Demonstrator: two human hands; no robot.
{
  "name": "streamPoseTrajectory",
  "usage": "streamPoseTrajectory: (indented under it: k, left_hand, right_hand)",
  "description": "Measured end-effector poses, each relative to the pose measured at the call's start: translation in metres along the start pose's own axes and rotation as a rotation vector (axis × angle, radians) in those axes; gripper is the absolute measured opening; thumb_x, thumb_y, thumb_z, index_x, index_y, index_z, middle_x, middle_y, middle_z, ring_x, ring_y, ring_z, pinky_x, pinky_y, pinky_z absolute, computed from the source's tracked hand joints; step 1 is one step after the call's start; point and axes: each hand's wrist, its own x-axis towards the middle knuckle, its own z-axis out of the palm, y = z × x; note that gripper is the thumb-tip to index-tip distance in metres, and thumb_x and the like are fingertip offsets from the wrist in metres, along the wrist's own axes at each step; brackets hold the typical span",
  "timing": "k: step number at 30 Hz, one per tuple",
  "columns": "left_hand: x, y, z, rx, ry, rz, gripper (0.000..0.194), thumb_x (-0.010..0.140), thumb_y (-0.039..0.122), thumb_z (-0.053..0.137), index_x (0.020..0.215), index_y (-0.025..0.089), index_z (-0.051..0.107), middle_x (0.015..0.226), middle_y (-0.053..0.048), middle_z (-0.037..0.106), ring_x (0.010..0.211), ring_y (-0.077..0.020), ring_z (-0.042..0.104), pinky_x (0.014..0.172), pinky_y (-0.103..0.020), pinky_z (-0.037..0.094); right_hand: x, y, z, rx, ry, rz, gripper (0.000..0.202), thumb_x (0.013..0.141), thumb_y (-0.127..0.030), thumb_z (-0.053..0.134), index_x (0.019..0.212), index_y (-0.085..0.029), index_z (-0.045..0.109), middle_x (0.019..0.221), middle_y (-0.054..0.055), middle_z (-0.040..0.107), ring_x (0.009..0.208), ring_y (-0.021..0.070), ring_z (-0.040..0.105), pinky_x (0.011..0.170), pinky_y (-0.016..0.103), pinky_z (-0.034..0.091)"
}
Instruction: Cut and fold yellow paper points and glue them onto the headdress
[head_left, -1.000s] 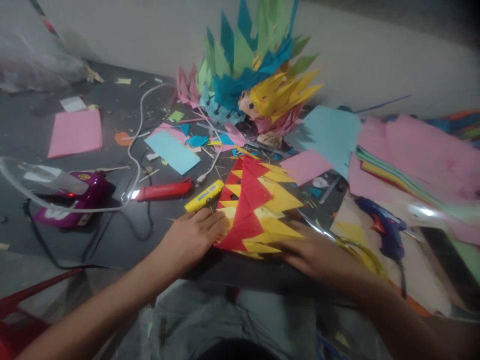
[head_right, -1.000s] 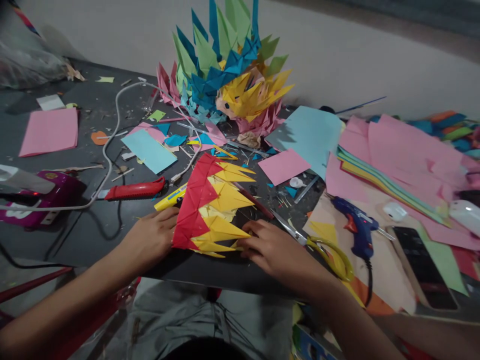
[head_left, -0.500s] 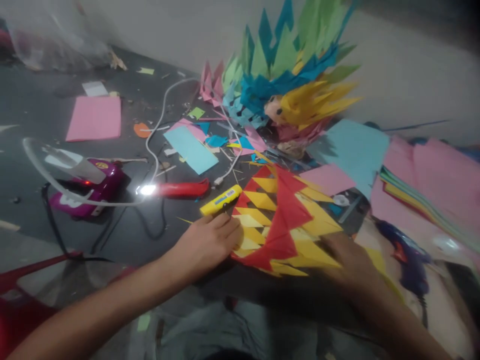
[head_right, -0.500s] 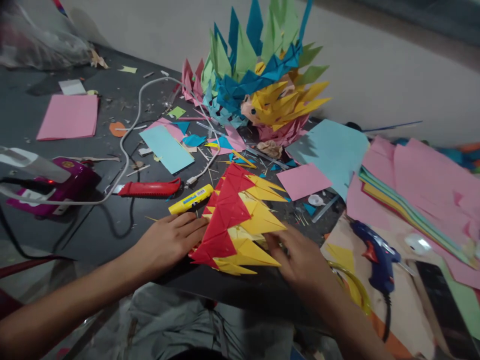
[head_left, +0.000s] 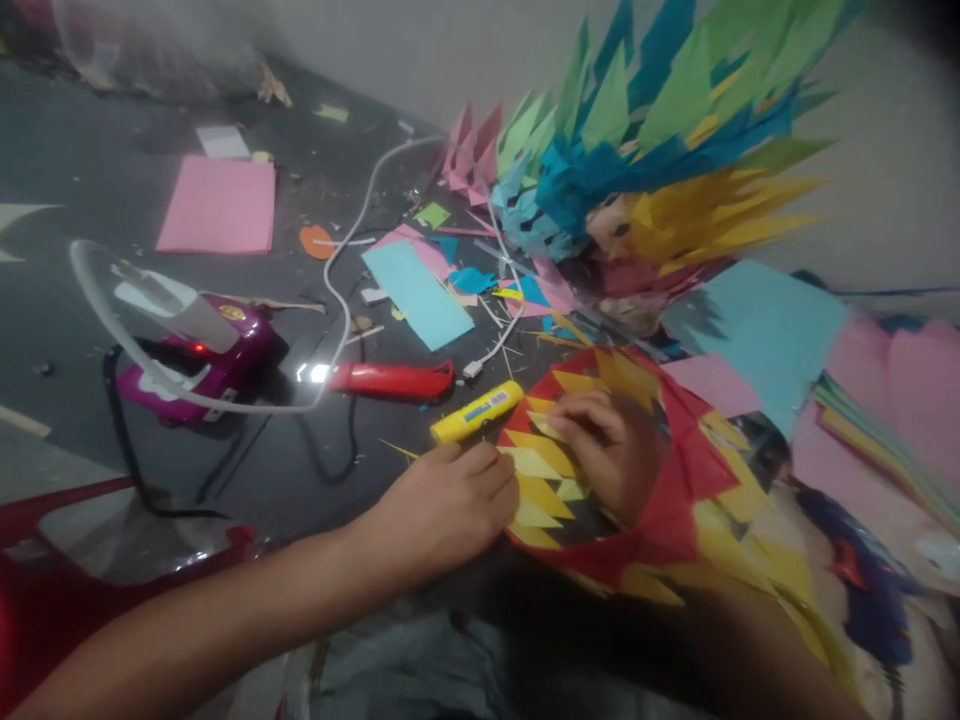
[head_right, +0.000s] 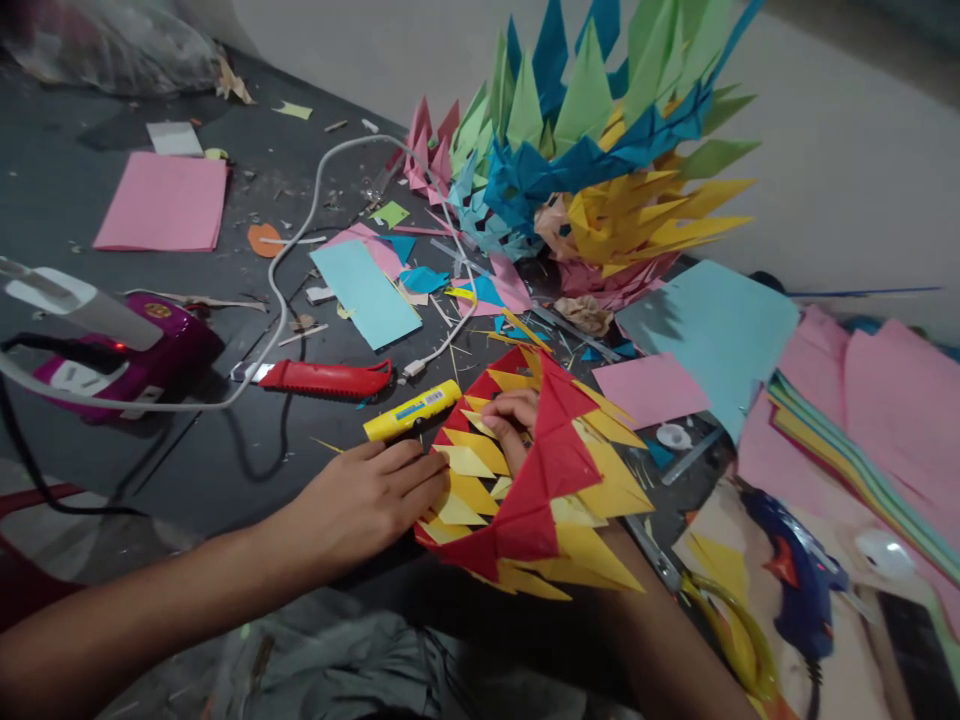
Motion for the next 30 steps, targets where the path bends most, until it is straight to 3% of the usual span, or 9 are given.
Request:
streamPoseTrajectory:
  k: [7,11,16,19,24,30]
  left_hand:
    - [0.001,0.001,-0.002,-0.024,-0.004,-0.013,0.013,0.088,0.019,0.05,0.098,0.014,0.057,0.112,-0.004,0.06,0.093,-0.018,0.053,0.061,-0.029,0.04]
    - [0.0,0.001,-0.001,-0.016,0.001,-0.015,0.015,0.088,0.018,0.05,0.1,0.014,0.057,0.114,-0.004,0.059,0.095,-0.0184,0.052,0.06,-0.029,0.039]
    - [0.0,0.0,0.0,-0.024,0.014,-0.015,0.015,0.088,0.019,0.05,0.099,0.014,0.058,0.114,-0.004,0.059,0.094,-0.0179,0.053,0.06,-0.029,0.04]
    - [0.0,0.0,-0.001,-0.026,0.012,-0.012,0.014,0.088,0.019,0.05,0.099,0.014,0.058,0.113,-0.005,0.06,0.093,-0.0178,0.053,0.061,-0.029,0.04]
    - [0.0,0.0,-0.001,-0.024,-0.002,-0.01,0.014,0.089,0.018,0.048,0.099,0.014,0.057,0.113,-0.005,0.06,0.095,-0.0179,0.053,0.062,-0.029,0.041]
    - [-0.001,0.001,0.0,-0.021,-0.006,-0.01,0.014,0.089,0.019,0.048,0.099,0.015,0.056,0.111,-0.006,0.06,0.096,-0.0177,0.053,0.064,-0.029,0.041]
  right_hand:
    - [0.006,-0.017,0.001,0.229,0.011,0.261,0.011,0.072,-0.03,0.057,0.07,-0.02,0.059,0.072,0.003,0.065,0.066,0.016,0.061,0.063,0.03,0.051]
    - [0.009,-0.014,0.001,0.239,-0.116,0.322,0.012,0.069,-0.03,0.06,0.067,-0.019,0.061,0.072,0.003,0.065,0.069,0.0166,0.062,0.067,0.03,0.052]
    - [0.008,-0.003,0.008,0.316,-0.081,0.348,0.015,0.068,-0.033,0.062,0.067,-0.018,0.061,0.073,0.003,0.066,0.067,0.0163,0.062,0.067,0.03,0.052]
    - [0.008,-0.003,0.008,0.255,-0.106,0.308,0.012,0.07,-0.031,0.062,0.069,-0.018,0.063,0.073,0.004,0.067,0.068,0.017,0.062,0.068,0.03,0.052]
    - [0.01,-0.002,0.006,0.162,-0.097,0.102,0.009,0.074,-0.027,0.059,0.068,-0.021,0.063,0.073,0.003,0.067,0.069,0.0178,0.062,0.068,0.032,0.051]
    - [0.007,0.001,0.009,0.006,-0.028,-0.066,0.011,0.078,-0.023,0.056,0.071,-0.02,0.065,0.077,0.005,0.063,0.073,0.0172,0.06,0.067,0.03,0.05]
